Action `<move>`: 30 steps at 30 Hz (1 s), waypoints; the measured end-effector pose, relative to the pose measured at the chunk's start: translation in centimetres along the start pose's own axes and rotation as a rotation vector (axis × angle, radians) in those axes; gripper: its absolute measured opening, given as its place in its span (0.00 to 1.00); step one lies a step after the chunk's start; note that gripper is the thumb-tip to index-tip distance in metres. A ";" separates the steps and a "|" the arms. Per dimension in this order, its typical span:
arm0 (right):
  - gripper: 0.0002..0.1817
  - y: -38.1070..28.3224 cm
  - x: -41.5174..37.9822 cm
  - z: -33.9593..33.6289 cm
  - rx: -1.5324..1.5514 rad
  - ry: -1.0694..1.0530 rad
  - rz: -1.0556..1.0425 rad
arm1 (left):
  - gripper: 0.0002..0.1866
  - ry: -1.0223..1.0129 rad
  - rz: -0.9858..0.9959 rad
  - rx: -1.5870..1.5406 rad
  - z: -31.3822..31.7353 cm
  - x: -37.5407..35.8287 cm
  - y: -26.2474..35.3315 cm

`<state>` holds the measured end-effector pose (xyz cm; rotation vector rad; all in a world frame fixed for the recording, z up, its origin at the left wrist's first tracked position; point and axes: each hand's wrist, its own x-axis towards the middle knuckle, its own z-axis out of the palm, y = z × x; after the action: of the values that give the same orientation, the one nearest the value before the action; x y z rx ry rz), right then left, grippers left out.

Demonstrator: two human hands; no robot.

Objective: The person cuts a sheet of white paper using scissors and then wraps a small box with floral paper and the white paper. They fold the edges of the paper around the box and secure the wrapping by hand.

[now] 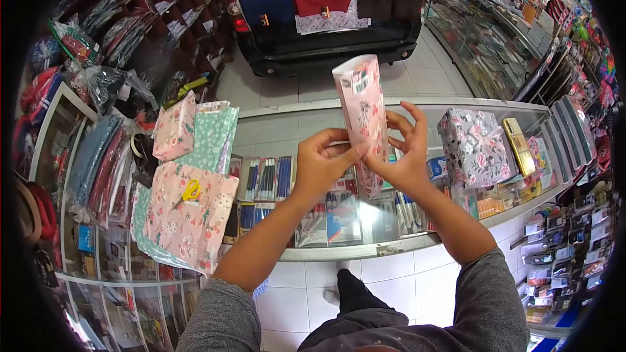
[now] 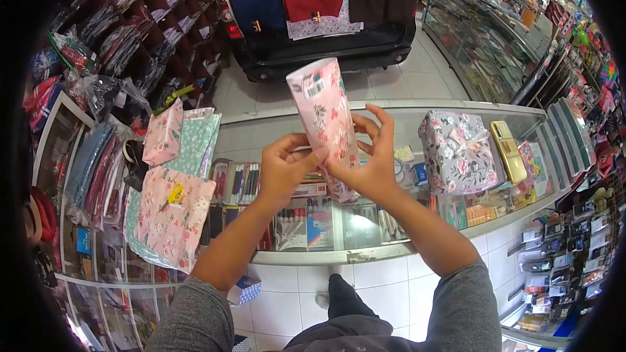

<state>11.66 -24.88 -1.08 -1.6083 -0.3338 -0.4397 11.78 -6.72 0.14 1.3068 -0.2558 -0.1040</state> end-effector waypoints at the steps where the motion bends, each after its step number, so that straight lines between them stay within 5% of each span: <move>1: 0.60 -0.1 -0.1 -0.1 -0.072 -0.011 -0.047 | 0.17 0.013 -0.017 -0.037 0.0 -0.1 0.0; 7: 0.45 0.5 0.2 0.1 -0.361 0.073 -0.414 | 0.19 0.025 -0.033 -0.104 -0.2 -0.2 -1.2; 18: 0.46 1.0 0.6 0.1 -0.471 -0.039 -0.202 | 0.17 0.101 -0.157 -0.075 -2.3 1.1 -2.3; 22: 0.42 1.5 1.5 -0.4 -0.171 -0.067 0.040 | 0.17 0.075 -0.186 -0.167 -3.3 1.5 -1.9; 24: 0.35 1.8 2.2 -0.8 0.150 -0.191 0.459 | 0.17 -0.004 -0.248 -0.180 -3.9 1.7 -1.5; 30: 0.28 1.6 2.9 -1.3 0.346 -0.324 0.661 | 0.16 -0.025 -0.277 -0.107 -4.8 1.8 -1.8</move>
<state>14.83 -26.49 -1.01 -1.3473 -0.0948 0.3706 14.84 -3.09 -2.52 1.2293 -0.0879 -0.3645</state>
